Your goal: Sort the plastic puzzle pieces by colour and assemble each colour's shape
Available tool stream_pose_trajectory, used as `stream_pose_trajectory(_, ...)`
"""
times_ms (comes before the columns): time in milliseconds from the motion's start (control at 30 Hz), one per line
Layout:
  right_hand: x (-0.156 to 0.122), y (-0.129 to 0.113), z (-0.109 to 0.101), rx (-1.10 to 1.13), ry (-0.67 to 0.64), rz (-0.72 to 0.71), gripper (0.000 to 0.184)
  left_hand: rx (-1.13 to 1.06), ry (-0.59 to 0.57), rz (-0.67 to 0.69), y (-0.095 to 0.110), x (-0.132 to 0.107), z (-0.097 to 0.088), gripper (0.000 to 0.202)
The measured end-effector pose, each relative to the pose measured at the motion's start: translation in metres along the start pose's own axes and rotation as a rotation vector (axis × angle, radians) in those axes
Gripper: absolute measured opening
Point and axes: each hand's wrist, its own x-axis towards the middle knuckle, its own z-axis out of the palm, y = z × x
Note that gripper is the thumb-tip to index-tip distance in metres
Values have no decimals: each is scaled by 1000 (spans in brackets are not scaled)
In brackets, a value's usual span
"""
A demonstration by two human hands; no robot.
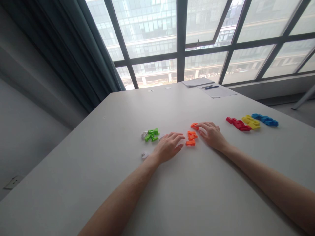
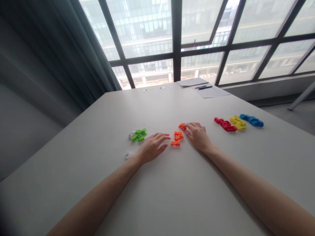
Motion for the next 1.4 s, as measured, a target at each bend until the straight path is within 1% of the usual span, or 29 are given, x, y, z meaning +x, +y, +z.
stream_pose_trajectory(233,1,-1,0,52,-3,-56,21,10,-29,-28,1,0,-1,29)
stream_pose_trajectory(300,1,-1,1,81,-19,-95,21,10,-31,-30,1,0,-1,30)
stream_pose_trajectory(467,-1,-2,1,125,-77,-221,29,14,-34,-31,2,0,-2,33)
stream_pose_trajectory(567,-2,-3,0,144,-95,-243,32,18,-42,-32,2,0,-3,35)
stream_pose_trajectory(667,-2,-5,-1,154,-79,-249,35,23,-58,-31,3,1,-3,38)
stream_pose_trajectory(733,-1,-6,-2,161,-54,-270,32,24,-70,-29,3,1,-4,40)
stream_pose_trajectory(833,0,-6,-3,163,-12,-302,19,24,-92,-26,3,1,-5,42)
stream_pose_trajectory(933,0,-5,-2,159,9,-301,13,26,-112,-30,4,2,-6,43)
stream_pose_trajectory(1167,1,-1,-2,154,-29,-271,13,22,-120,-35,2,2,-3,43)
stream_pose_trajectory(1400,2,2,1,123,-25,-224,12,21,-111,-47,2,1,-3,41)
